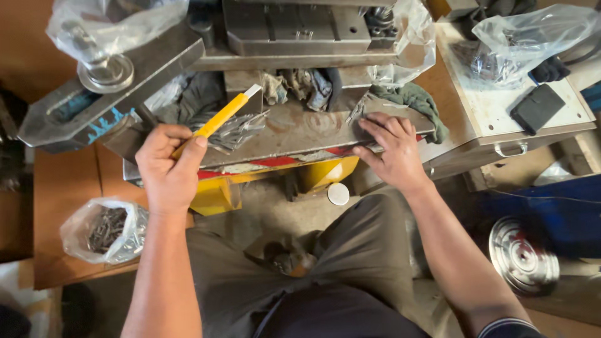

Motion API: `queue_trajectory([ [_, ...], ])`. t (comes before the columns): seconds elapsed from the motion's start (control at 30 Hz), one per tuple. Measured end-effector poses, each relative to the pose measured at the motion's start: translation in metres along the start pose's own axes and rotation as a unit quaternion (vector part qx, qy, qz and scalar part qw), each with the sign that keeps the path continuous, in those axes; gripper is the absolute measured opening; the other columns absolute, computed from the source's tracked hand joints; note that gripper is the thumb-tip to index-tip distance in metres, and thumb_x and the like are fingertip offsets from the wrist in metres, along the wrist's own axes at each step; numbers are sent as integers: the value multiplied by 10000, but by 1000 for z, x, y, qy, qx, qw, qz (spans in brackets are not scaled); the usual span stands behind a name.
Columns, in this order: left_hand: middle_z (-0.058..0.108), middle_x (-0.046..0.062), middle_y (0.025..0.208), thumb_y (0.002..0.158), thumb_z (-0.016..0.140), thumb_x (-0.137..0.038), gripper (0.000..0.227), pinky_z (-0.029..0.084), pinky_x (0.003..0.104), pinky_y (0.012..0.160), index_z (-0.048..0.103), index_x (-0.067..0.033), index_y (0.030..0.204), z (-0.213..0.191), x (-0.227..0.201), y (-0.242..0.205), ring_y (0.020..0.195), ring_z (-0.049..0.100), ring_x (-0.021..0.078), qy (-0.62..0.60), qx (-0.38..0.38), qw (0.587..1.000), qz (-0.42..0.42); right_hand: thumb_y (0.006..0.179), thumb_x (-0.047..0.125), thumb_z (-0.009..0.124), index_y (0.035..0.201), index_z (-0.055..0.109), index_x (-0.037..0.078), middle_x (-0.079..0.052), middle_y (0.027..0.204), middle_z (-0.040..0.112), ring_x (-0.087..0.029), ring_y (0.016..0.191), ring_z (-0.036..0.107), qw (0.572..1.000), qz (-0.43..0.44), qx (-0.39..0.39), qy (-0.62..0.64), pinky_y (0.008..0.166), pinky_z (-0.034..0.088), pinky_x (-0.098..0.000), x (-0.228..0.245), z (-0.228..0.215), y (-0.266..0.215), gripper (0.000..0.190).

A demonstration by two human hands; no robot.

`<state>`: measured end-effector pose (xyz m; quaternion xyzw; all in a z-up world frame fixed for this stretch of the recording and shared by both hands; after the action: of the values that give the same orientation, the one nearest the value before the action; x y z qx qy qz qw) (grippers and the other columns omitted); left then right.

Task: The person repeatedly places small metal pieces into a press machine, uses a yellow-handled tool to adjust or clear the mechanism, and removes processed pieces. The cycle repeats continuously with the same handling pattern.

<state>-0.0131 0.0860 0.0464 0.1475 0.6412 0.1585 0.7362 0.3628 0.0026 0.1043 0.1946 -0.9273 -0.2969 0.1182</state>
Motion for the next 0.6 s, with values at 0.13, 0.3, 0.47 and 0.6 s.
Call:
queue_trajectory([
  [0.13,611,5,812,982,697,57,125,383,202,581,599,4,1039,-1,7,2,657,503,33,-29,-10,998,-49,932,167,773,1247,690,59,-126,1255,689,-326,1171,649,998,29,-34,37,1018,481,-437,-14,-8,1,344],
  [0.3,609,20,799,978,691,66,135,405,225,568,584,8,1036,-2,3,0,635,518,59,-8,-7,999,-37,944,143,738,1160,729,22,-134,1027,694,-305,911,679,977,189,-44,87,808,549,-400,-62,-8,5,247],
  [0.47,621,44,804,972,683,74,145,419,237,584,574,14,1045,-2,6,2,644,527,77,-33,-1,999,-38,834,238,828,875,745,20,-143,836,677,-355,811,667,987,152,-41,-21,742,555,-442,-49,-7,18,237],
  [0.6,612,70,783,971,661,75,141,431,243,578,573,17,1066,-5,3,-3,633,537,100,24,-9,999,-44,784,188,787,819,731,49,-138,824,690,-351,771,680,973,219,-68,-38,696,564,-461,-51,-1,25,154],
])
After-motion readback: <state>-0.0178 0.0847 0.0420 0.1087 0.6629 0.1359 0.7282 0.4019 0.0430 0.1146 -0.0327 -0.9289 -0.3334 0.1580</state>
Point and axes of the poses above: each hand's wrist, its own y-axis towards the middle knuckle, its own z-axis out of the palm, x = y × z, the point moved 10 cm from there along y, towards the middle knuckle
